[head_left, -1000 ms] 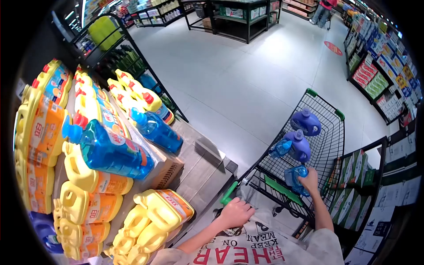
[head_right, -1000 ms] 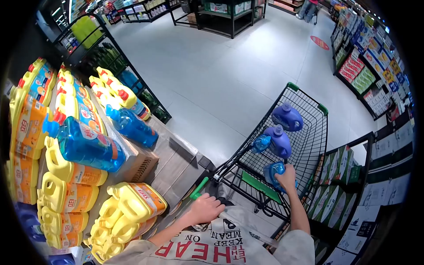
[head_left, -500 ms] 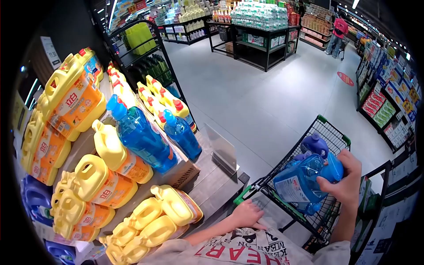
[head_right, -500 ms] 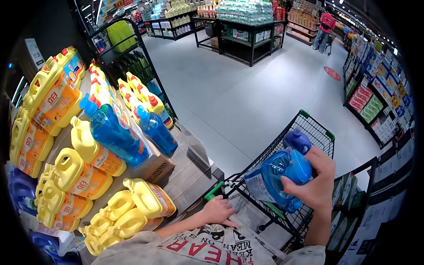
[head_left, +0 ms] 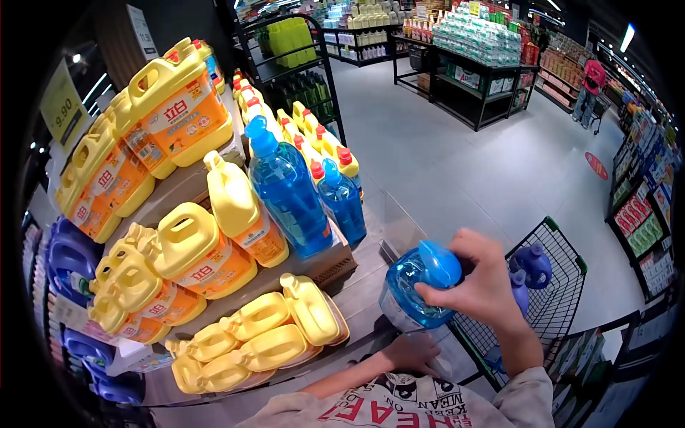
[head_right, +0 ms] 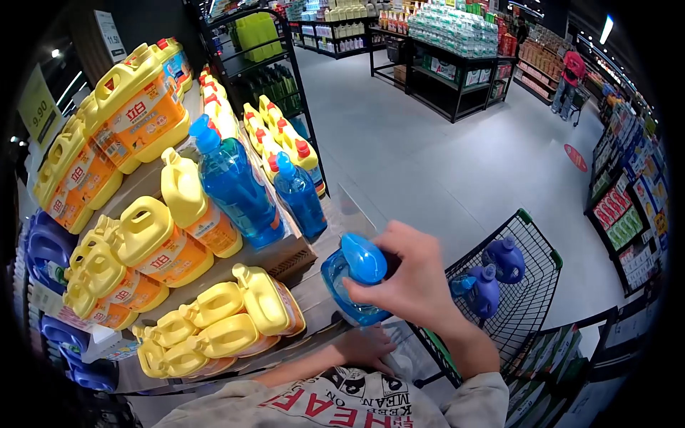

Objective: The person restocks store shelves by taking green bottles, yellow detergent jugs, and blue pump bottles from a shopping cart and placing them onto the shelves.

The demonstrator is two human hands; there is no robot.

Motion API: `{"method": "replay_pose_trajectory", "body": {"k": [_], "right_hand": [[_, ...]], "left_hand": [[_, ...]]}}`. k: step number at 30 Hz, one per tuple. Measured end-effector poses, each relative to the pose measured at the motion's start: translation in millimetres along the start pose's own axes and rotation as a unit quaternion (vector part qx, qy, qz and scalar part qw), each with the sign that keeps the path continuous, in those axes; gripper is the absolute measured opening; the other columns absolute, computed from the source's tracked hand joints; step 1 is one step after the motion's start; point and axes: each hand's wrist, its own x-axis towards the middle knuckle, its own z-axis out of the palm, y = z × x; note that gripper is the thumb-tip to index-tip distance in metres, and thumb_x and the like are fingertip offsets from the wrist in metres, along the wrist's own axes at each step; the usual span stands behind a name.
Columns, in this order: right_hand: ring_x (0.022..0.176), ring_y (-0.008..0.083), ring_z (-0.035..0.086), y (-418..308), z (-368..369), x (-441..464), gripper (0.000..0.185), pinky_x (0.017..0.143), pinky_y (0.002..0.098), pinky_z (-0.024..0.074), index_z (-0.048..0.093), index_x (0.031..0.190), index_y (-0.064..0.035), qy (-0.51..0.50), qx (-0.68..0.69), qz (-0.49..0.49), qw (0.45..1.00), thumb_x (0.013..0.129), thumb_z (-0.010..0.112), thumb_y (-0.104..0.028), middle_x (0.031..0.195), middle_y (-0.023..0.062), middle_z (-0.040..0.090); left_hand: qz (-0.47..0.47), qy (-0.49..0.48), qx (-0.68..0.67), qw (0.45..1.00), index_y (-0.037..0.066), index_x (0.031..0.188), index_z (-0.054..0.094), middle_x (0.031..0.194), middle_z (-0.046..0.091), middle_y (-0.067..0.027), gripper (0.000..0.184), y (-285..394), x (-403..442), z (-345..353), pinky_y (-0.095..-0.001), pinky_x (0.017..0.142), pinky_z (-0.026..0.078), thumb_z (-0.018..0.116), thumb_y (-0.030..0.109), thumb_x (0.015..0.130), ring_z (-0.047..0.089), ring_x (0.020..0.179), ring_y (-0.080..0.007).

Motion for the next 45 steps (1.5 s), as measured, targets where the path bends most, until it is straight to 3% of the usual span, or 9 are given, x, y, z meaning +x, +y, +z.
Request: {"method": "replay_pose_trajectory", "body": {"k": [2,5,13,16,21,23,36,42,45], "right_hand": [[0.062,0.0149,0.058,6.4,21.9,7.8,0.033,0.057,0.0266,0.0461,0.071,0.08,0.0017,-0.019,0.049,0.03,0.998,0.06,0.085,-0.019,0.074,0.0066,0.059],[0.065,0.0173,0.061,23.9,50.7,17.3,0.036,0.061,0.0279,0.0499,0.072,0.084,0.0028,-0.023,0.032,0.049,0.998,0.06,0.085,-0.021,0.076,0.0091,0.06],[0.07,0.0264,0.064,49.6,100.9,41.9,0.039,0.066,0.0338,0.0523,0.073,0.083,0.0044,-0.002,-0.031,0.081,0.996,0.057,0.085,-0.022,0.078,0.0145,0.063],[0.072,0.0214,0.066,56.4,110.2,48.7,0.041,0.069,0.0298,0.0544,0.073,0.089,0.0061,-0.004,-0.051,0.104,0.993,0.058,0.085,-0.018,0.083,0.0137,0.066],[0.072,0.0223,0.066,71.5,126.6,54.5,0.039,0.068,0.0309,0.0549,0.073,0.088,0.0056,0.01,-0.07,0.118,0.99,0.058,0.084,-0.017,0.083,0.014,0.067],[0.072,0.028,0.064,79.1,129.7,56.1,0.041,0.069,0.0376,0.053,0.074,0.088,0.0026,0.035,-0.059,0.111,0.991,0.057,0.084,-0.022,0.08,0.0147,0.065],[0.075,0.0291,0.064,85.6,138.7,72.4,0.04,0.071,0.0386,0.0527,0.075,0.09,0.0009,0.062,-0.049,0.139,0.987,0.057,0.084,-0.019,0.08,0.0149,0.064],[0.077,0.0292,0.064,86.1,142.2,78.3,0.041,0.073,0.0389,0.0524,0.075,0.093,0.0001,0.061,-0.044,0.137,0.988,0.058,0.084,-0.019,0.081,0.0157,0.063],[0.074,0.0256,0.064,87.5,144.9,81.1,0.04,0.07,0.0347,0.0528,0.075,0.092,0.0006,0.076,-0.049,0.116,0.989,0.058,0.082,-0.019,0.081,0.0139,0.064]], "left_hand": [[0.107,0.024,0.073,0.991,0.004,0.08,0.062,0.08,0.064,-0.0083,0.065,-2.2,2.7,-7.2,-0.0391,0.083,0.046,0.058,0.068,0.081,0.063,0.082,-0.0266],[0.118,0.047,0.083,0.988,0.004,0.074,0.062,0.072,0.063,-0.0068,0.067,-2.9,3.4,-4.6,-0.0362,0.079,0.045,0.057,0.071,0.079,0.063,0.08,-0.0255],[0.105,0.056,0.076,0.99,0.006,0.076,0.064,0.071,0.063,-0.0077,0.068,-7.0,2.6,6.8,-0.0374,0.078,0.044,0.057,0.074,0.076,0.062,0.079,-0.0266],[0.121,0.088,0.088,0.985,0.007,0.076,0.065,0.07,0.063,-0.0073,0.067,-6.9,2.6,8.5,-0.0369,0.078,0.044,0.057,0.073,0.076,0.062,0.078,-0.0261],[0.111,0.083,0.092,0.986,0.007,0.078,0.066,0.068,0.061,-0.0065,0.065,-3.8,0.5,3.8,-0.0362,0.08,0.043,0.058,0.071,0.075,0.06,0.074,-0.0251],[0.111,0.087,0.088,0.986,0.007,0.078,0.066,0.068,0.06,-0.0064,0.064,-5.5,0.4,7.1,-0.0362,0.08,0.043,0.058,0.07,0.075,0.059,0.074,-0.025],[0.1,0.07,0.092,0.988,0.006,0.081,0.067,0.071,0.062,-0.0067,0.062,-5.1,2.9,2.5,-0.0377,0.086,0.045,0.061,0.067,0.073,0.063,0.078,-0.0258],[0.109,0.075,0.086,0.988,0.007,0.079,0.064,0.071,0.062,-0.0064,0.06,-8.7,5.2,6.6,-0.0377,0.082,0.046,0.062,0.066,0.072,0.063,0.079,-0.0258],[0.108,0.065,0.09,0.988,0.007,0.078,0.063,0.071,0.062,-0.0062,0.059,-8.6,4.4,5.6,-0.0373,0.081,0.047,0.062,0.066,0.072,0.062,0.078,-0.0258]]}}
